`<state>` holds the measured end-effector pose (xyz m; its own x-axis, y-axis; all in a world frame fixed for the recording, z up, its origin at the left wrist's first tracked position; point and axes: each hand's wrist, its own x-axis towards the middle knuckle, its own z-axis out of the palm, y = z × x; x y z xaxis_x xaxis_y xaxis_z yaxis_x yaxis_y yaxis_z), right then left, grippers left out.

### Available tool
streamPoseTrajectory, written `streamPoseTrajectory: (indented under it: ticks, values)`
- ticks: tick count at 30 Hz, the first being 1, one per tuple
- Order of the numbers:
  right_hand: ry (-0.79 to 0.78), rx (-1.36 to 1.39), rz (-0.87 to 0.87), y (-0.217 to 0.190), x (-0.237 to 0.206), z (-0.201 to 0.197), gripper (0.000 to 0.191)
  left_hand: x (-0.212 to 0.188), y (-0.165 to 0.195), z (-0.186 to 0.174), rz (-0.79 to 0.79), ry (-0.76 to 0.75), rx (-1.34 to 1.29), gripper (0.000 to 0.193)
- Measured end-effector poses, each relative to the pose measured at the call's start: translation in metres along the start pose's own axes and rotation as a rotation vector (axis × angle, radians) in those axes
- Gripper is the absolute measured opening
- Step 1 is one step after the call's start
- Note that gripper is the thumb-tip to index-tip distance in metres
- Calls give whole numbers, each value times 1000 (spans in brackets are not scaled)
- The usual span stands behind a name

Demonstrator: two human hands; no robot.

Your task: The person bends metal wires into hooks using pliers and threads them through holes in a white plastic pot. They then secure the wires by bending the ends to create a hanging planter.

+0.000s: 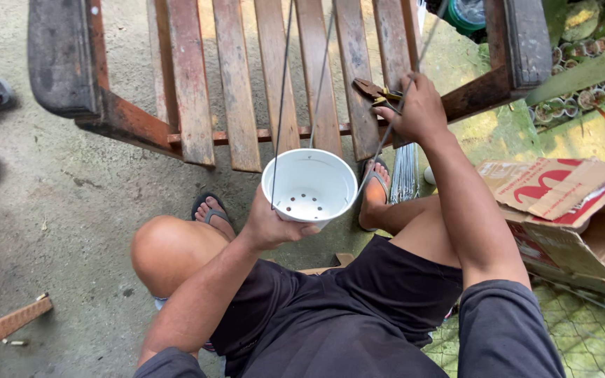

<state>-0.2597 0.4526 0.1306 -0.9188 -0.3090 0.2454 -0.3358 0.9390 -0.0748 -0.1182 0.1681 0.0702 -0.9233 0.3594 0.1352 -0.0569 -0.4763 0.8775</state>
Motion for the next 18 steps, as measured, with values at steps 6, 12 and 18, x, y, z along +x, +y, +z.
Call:
streamPoseTrajectory:
  ticks: [6, 12, 18]
  values:
    - [-4, -72, -44, -8, -3, 1, 54, 2, 2, -9, 35, -54, 27, 93]
    - [64, -186, -135, -20, -11, 6, 52, -6, 8, -11, 45, -57, -9, 91]
    - [235, 396, 290, -21, -19, 5, 46, -12, 22, -16, 105, -42, 26, 93]
